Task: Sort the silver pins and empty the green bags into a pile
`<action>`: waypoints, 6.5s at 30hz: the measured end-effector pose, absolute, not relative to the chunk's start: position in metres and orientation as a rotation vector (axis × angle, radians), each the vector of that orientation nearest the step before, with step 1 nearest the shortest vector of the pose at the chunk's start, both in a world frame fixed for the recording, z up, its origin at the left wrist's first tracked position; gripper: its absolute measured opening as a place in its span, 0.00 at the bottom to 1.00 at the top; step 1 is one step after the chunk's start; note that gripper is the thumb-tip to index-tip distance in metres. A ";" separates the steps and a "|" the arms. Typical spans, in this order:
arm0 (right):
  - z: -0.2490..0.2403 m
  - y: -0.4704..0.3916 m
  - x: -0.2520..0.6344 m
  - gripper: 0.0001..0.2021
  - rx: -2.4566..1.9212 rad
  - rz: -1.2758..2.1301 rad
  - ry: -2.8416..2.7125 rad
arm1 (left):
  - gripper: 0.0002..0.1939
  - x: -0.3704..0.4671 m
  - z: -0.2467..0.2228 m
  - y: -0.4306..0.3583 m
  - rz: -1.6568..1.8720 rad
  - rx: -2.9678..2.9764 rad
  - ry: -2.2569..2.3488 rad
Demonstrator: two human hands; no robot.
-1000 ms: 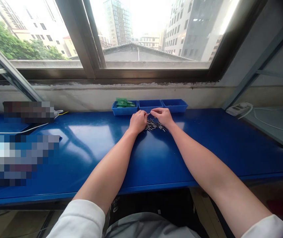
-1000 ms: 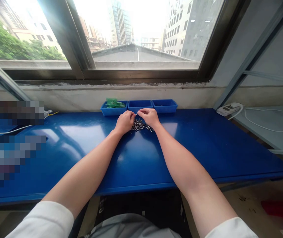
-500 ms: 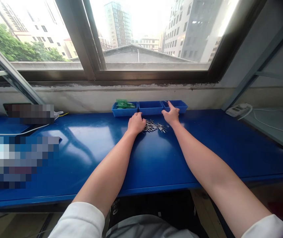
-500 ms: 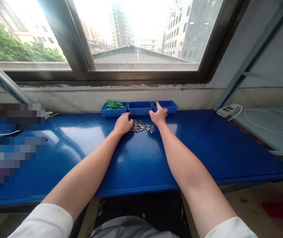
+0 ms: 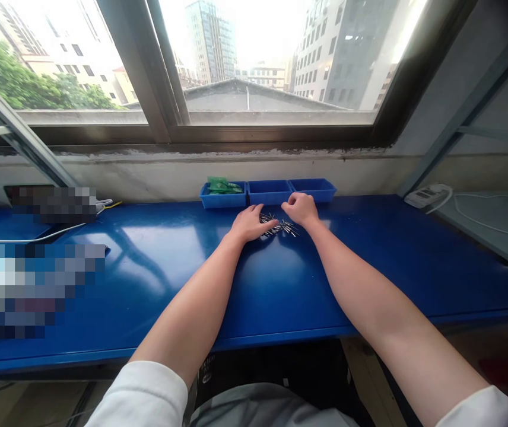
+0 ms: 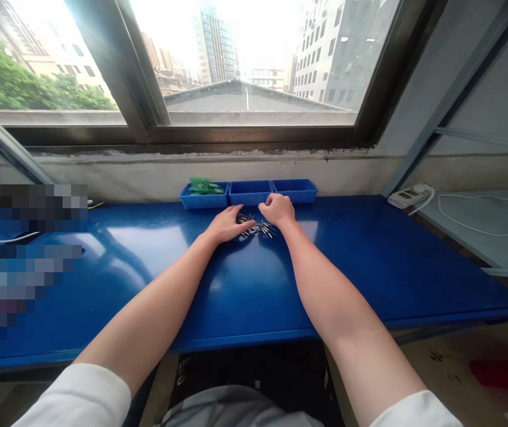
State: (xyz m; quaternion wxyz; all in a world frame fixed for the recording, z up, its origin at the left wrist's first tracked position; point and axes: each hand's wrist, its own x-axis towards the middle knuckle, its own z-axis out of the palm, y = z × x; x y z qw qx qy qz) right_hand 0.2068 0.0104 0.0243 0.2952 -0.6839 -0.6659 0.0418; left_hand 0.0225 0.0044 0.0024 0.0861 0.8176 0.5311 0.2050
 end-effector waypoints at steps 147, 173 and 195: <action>0.002 0.014 0.188 0.10 -1.500 0.265 -2.108 | 0.17 0.027 0.003 0.003 0.631 2.522 1.627; 0.009 0.011 0.182 0.18 -1.362 0.263 -1.857 | 0.11 0.028 0.008 0.004 1.008 2.542 1.502; 0.007 0.013 0.182 0.14 -1.024 0.677 -1.536 | 0.13 0.027 0.012 0.002 1.036 2.418 1.605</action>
